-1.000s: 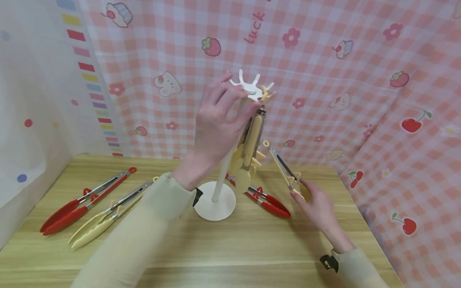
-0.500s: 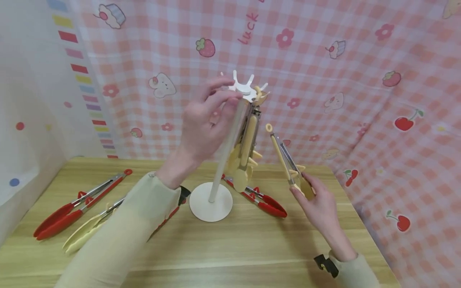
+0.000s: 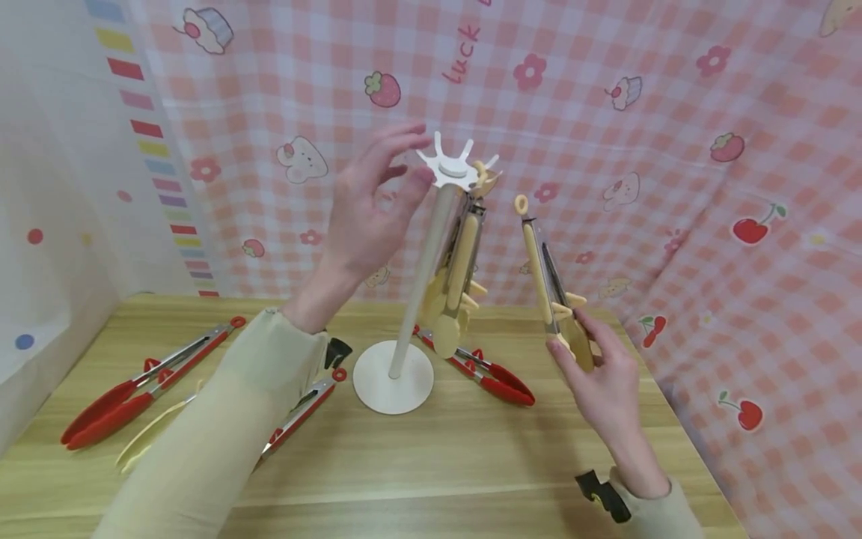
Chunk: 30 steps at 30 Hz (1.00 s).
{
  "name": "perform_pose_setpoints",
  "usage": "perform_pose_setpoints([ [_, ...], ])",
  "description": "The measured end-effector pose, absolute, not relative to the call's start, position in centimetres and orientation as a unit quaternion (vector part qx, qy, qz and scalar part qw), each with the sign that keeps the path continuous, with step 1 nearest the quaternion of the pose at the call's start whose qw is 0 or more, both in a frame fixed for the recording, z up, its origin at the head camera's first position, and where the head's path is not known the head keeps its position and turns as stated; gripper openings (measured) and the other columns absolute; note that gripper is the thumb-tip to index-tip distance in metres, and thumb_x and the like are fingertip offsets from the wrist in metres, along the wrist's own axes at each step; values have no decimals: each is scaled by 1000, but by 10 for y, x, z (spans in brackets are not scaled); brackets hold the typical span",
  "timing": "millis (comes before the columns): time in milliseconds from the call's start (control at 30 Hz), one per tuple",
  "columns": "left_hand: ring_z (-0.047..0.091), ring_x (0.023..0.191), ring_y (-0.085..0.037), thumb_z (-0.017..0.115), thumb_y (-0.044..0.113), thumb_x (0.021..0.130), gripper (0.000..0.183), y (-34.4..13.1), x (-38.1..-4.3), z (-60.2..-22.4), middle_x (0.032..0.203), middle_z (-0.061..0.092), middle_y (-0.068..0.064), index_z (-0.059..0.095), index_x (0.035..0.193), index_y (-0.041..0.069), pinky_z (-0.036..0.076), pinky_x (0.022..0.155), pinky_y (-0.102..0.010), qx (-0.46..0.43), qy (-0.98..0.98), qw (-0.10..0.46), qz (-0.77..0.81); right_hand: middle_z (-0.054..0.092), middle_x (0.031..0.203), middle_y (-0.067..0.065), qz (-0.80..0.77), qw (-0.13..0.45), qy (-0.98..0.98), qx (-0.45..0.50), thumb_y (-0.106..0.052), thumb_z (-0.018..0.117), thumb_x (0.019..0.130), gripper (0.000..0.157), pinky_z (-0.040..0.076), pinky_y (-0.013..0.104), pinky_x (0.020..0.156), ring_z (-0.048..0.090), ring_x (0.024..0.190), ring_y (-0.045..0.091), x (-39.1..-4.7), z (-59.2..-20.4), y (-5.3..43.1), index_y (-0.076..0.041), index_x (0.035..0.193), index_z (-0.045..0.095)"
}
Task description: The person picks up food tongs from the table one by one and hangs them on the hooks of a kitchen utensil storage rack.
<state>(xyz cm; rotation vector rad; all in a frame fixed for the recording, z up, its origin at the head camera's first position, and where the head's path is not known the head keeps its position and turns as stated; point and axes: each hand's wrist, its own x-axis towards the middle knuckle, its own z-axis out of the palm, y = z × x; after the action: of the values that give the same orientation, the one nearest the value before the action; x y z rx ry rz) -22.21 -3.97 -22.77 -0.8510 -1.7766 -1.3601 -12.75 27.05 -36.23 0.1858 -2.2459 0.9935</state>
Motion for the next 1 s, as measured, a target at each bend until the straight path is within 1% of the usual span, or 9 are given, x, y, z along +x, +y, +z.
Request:
perform_pose_setpoints([
  [67, 60, 139, -25, 61, 13, 103, 33, -40, -223, -228, 148, 62, -18, 64, 132, -2, 61, 103, -38, -330, -688, 351, -542, 74, 120, 24, 391, 344, -850, 77, -1, 85, 84, 52, 48, -1, 70, 57, 100, -13, -126, -359, 268, 2, 133, 68],
  [200, 59, 141, -23, 61, 11, 104, 34, -40, -224, -228, 149, 61, -17, 63, 135, -2, 61, 103, -36, -324, -683, 323, -569, 75, 116, 22, 397, 361, -839, 86, 0, 85, 84, 51, 49, -1, 71, 59, 101, -9, -122, -352, 262, 1, 133, 69],
  [300, 61, 139, -24, 62, 9, 104, 34, -40, -224, -226, 148, 61, -17, 62, 136, -2, 62, 101, -35, -320, -681, 304, -584, 75, 116, 22, 398, 367, -836, 87, 1, 85, 83, 52, 49, -1, 72, 59, 101, -8, -119, -347, 259, 1, 133, 69],
  [367, 64, 136, -25, 64, 7, 103, 34, -40, -224, -225, 147, 62, -17, 62, 135, -3, 63, 99, -34, -319, -677, 295, -594, 75, 117, 22, 400, 369, -835, 87, 1, 85, 83, 53, 49, -1, 73, 59, 101, -8, -117, -345, 258, 1, 133, 69],
  [500, 70, 123, -24, 67, 4, 101, 34, -39, -224, -223, 141, 64, -17, 62, 133, -3, 64, 93, -31, -321, -670, 274, -611, 75, 116, 21, 401, 373, -832, 93, 2, 85, 83, 53, 49, -1, 73, 60, 101, -8, -114, -342, 255, 0, 133, 69],
  [600, 71, 118, -24, 67, 5, 101, 32, -39, -224, -223, 141, 65, -16, 62, 131, -3, 64, 92, -32, -321, -672, 261, -614, 75, 116, 21, 400, 374, -831, 96, 2, 86, 82, 54, 49, -1, 73, 60, 102, -8, -113, -340, 253, -1, 133, 70],
  [800, 71, 120, -23, 66, 8, 103, 22, -41, -226, -225, 138, 69, -15, 68, 122, -2, 63, 93, -29, -312, -690, 251, -603, 75, 117, 21, 401, 378, -827, 107, 4, 86, 80, 56, 49, -1, 74, 60, 102, -8, -111, -339, 249, -1, 133, 70],
  [900, 70, 121, -21, 65, 9, 103, 21, -41, -227, -225, 137, 70, -15, 69, 120, -2, 62, 95, -28, -303, -694, 241, -607, 75, 114, 21, 403, 385, -822, 118, 6, 86, 78, 58, 49, -1, 75, 61, 102, -7, -110, -338, 248, -1, 133, 70],
  [1000, 68, 125, -21, 64, 10, 104, 20, -39, -227, -226, 136, 70, -15, 70, 119, -3, 62, 96, -28, -296, -691, 239, -615, 75, 111, 18, 405, 390, -817, 127, 7, 86, 77, 59, 50, 0, 75, 61, 102, -7, -108, -338, 246, -1, 133, 70],
])
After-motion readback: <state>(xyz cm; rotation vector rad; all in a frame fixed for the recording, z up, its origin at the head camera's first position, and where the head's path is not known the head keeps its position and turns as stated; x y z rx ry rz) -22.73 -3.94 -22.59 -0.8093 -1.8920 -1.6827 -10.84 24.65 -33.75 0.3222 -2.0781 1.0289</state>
